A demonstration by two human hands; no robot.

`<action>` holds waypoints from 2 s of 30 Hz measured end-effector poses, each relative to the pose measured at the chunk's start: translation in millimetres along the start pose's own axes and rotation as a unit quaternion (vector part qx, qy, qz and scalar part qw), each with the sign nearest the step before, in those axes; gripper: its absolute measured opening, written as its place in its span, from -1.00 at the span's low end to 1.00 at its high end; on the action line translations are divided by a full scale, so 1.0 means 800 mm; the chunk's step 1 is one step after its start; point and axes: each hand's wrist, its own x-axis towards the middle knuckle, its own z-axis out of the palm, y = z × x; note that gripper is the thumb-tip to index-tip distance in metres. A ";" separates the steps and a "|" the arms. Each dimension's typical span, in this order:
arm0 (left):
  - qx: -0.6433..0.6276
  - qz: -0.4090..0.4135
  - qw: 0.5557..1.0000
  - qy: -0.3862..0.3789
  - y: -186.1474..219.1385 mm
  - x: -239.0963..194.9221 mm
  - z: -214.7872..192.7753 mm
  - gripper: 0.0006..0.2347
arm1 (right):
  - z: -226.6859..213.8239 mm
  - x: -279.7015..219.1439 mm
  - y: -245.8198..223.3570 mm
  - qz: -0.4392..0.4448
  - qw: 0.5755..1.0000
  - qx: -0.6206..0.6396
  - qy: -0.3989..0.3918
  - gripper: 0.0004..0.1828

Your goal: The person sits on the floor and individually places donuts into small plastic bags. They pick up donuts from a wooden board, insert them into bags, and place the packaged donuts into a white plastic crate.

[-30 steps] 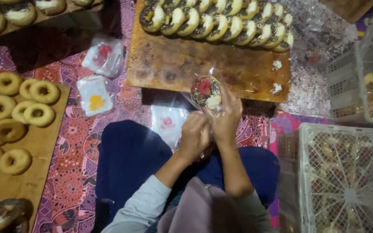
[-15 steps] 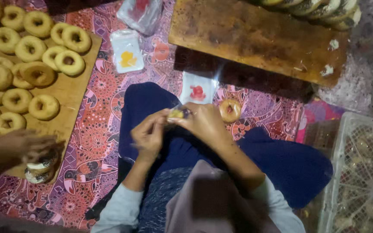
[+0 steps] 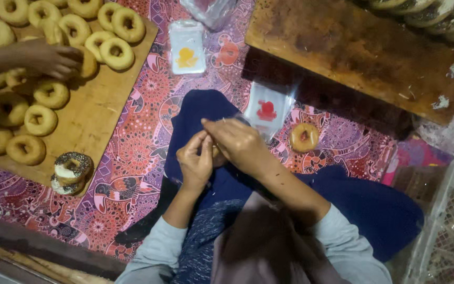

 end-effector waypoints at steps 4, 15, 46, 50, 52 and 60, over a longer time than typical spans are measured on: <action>0.025 0.096 0.995 0.018 0.024 -0.013 0.002 -0.85 | -0.018 0.009 0.043 0.240 0.968 0.055 -0.054 -0.55; 0.086 0.146 0.983 0.067 0.032 -0.008 0.021 -0.56 | 0.061 -0.142 0.071 0.389 0.759 0.521 -0.028 -0.37; 0.093 0.055 0.972 -0.211 -0.069 0.052 0.210 -0.87 | 0.010 -0.254 0.222 0.482 0.711 0.458 0.229 -0.64; 0.262 0.169 0.928 -0.203 -0.168 0.157 0.308 -0.75 | -0.043 -0.313 0.251 0.619 0.725 0.196 0.228 -0.63; 0.336 0.127 0.897 -0.259 -0.215 0.179 0.326 -0.77 | -0.056 -0.324 0.253 0.618 0.779 -0.093 0.051 -0.62; 0.379 0.176 0.846 -0.331 -0.262 0.167 0.324 -0.88 | -0.049 -0.208 0.265 0.439 0.884 -0.111 0.119 -0.50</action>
